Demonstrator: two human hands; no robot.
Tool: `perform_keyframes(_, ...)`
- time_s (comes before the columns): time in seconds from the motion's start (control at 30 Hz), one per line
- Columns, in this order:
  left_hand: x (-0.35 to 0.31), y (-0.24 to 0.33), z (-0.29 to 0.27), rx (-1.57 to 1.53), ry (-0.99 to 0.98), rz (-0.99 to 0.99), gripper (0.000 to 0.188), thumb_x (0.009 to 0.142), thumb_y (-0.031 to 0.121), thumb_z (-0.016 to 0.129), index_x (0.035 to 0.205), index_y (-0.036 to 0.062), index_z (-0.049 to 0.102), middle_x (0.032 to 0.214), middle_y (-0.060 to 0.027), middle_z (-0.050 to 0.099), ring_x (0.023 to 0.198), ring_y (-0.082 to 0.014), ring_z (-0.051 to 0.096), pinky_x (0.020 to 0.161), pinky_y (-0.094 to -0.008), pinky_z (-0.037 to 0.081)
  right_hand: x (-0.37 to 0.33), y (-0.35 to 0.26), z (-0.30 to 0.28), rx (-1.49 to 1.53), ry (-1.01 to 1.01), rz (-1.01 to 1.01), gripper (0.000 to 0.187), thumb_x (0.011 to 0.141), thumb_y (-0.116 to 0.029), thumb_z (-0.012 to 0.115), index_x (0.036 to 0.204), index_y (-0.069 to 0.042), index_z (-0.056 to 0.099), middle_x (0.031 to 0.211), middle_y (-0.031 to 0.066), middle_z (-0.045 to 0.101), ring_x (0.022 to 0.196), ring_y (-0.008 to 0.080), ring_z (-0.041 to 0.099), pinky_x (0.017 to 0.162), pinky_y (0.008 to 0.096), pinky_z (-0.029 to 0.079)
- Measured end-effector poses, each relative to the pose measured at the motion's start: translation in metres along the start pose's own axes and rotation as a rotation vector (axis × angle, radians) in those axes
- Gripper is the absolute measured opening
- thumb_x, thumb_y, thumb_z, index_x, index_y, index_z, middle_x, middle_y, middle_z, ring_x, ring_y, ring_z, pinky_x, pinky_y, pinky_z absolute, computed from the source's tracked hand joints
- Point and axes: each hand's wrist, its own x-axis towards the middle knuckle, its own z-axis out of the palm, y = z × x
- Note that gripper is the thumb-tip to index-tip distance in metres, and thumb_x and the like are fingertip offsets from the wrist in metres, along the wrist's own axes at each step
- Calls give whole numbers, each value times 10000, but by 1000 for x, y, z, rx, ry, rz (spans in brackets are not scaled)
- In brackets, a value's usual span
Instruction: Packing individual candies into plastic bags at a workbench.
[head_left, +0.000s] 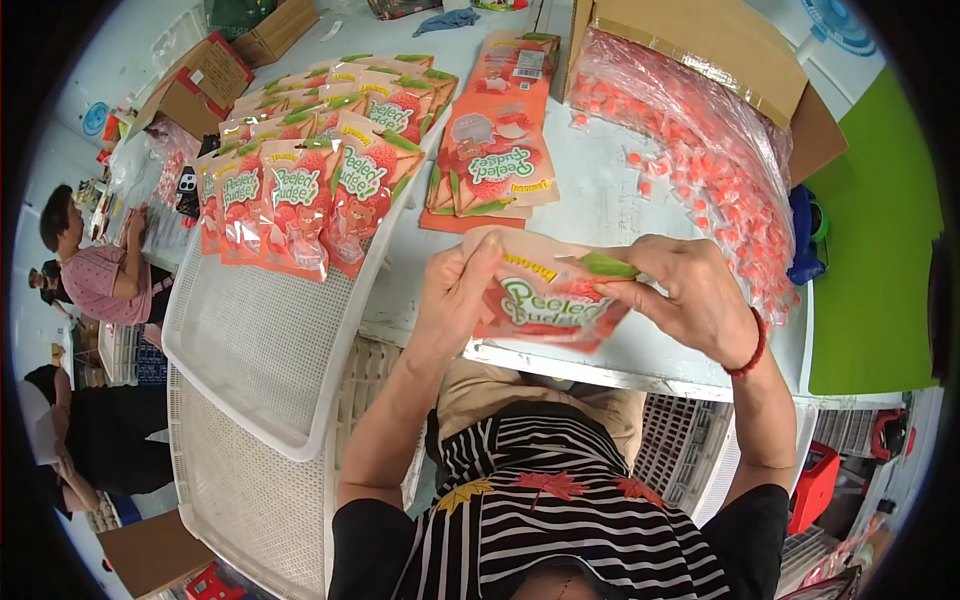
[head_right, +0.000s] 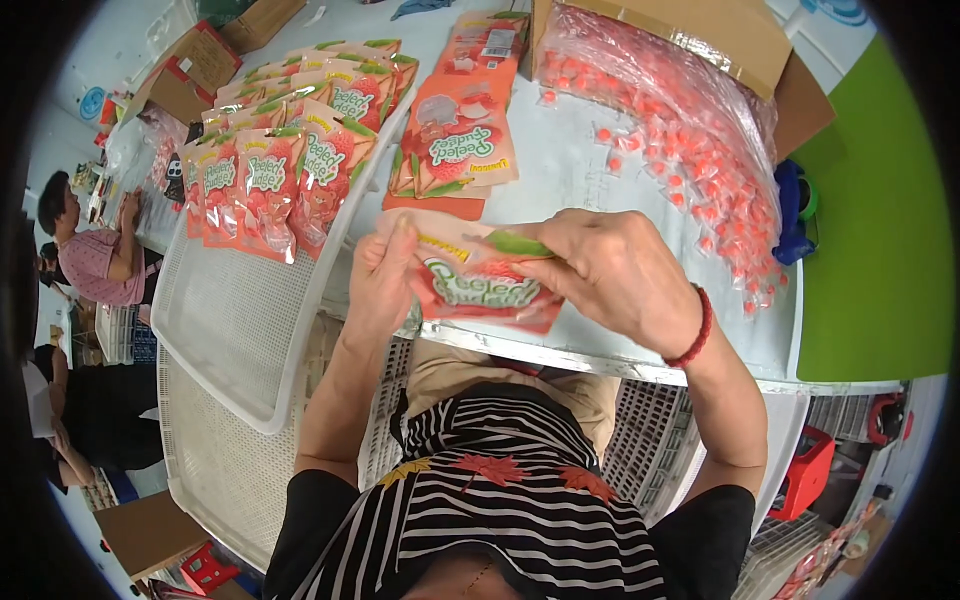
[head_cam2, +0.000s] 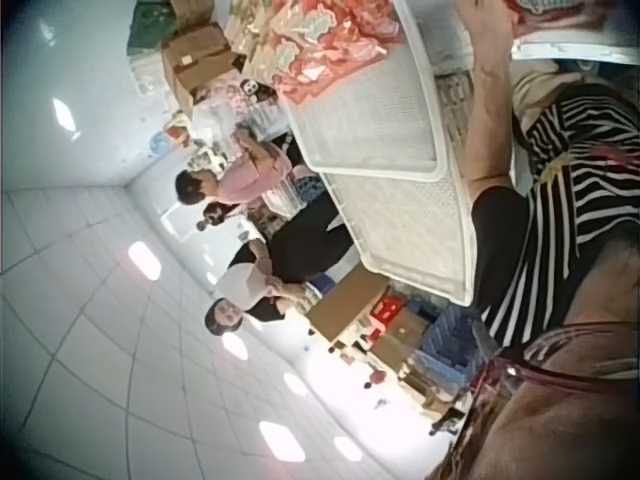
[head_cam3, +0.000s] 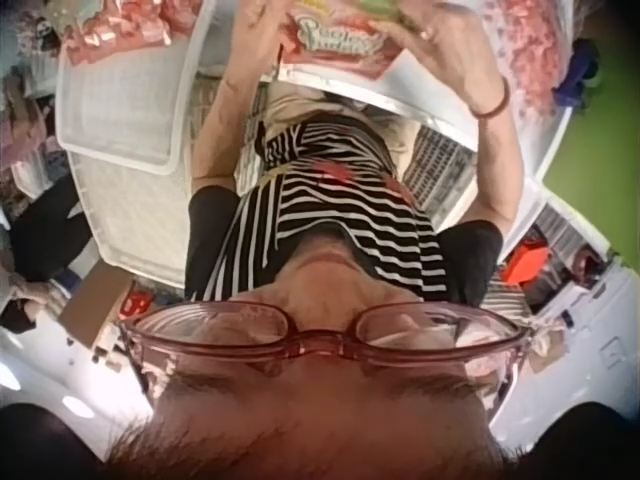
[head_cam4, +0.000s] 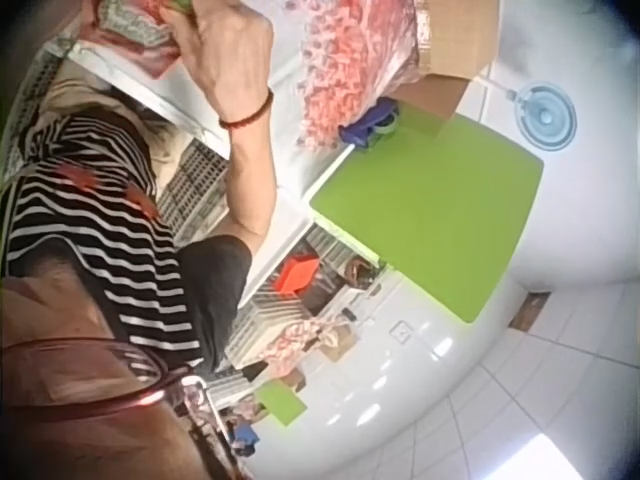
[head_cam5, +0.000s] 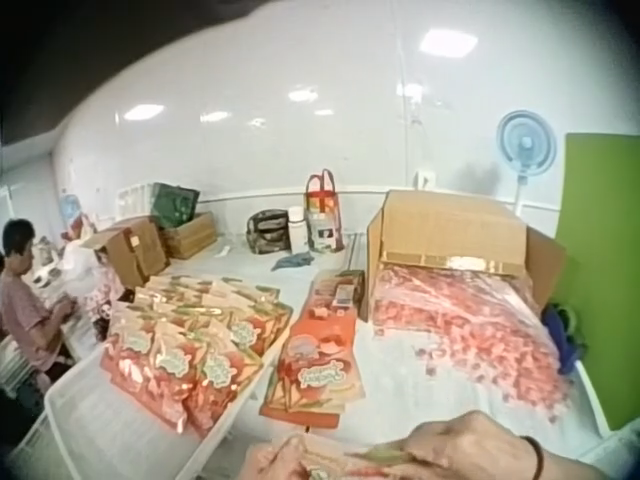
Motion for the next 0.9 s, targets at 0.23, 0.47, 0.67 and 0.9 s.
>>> perform_keyframes(0.23, -7, -3, 17, 215, 115, 119, 169, 893, 121, 638, 973, -17, 693, 795, -31, 687, 663, -15, 583, 485, -161, 454, -3, 4, 10, -66, 199, -16, 147, 764, -146, 746, 826, -32, 677, 665, 106, 581, 539, 245, 572, 483, 329, 433)
perform_keyframes(0.47, -11, -6, 20, 127, 184, 120, 132, 872, 85, 656, 958, -6, 700, 818, -30, 691, 715, -53, 598, 627, -210, 488, -5, -18, -6, 138, 44, 301, 238, 757, -173, 757, 918, -32, 654, 719, 123, 658, 633, 261, 656, 566, 298, 499)
perform_keyframes(0.67, -11, 1, 31, 443, 59, 165, 110, 852, 31, 649, 944, -17, 687, 845, -42, 687, 735, -50, 579, 633, -205, 470, -3, -2, 20, -97, 10, -37, 191, 763, -165, 726, 824, -2, 645, 701, 137, 630, 660, 291, 626, 581, 366, 489)
perform_keyframes(0.9, -13, -7, 20, 314, 146, 35, 83, 870, 25, 621, 904, -48, 644, 775, -42, 624, 701, -54, 554, 617, -219, 449, -5, -2, 21, -54, -15, 43, 206, 804, -172, 680, 795, 27, 631, 713, 144, 602, 659, 312, 600, 584, 386, 476)
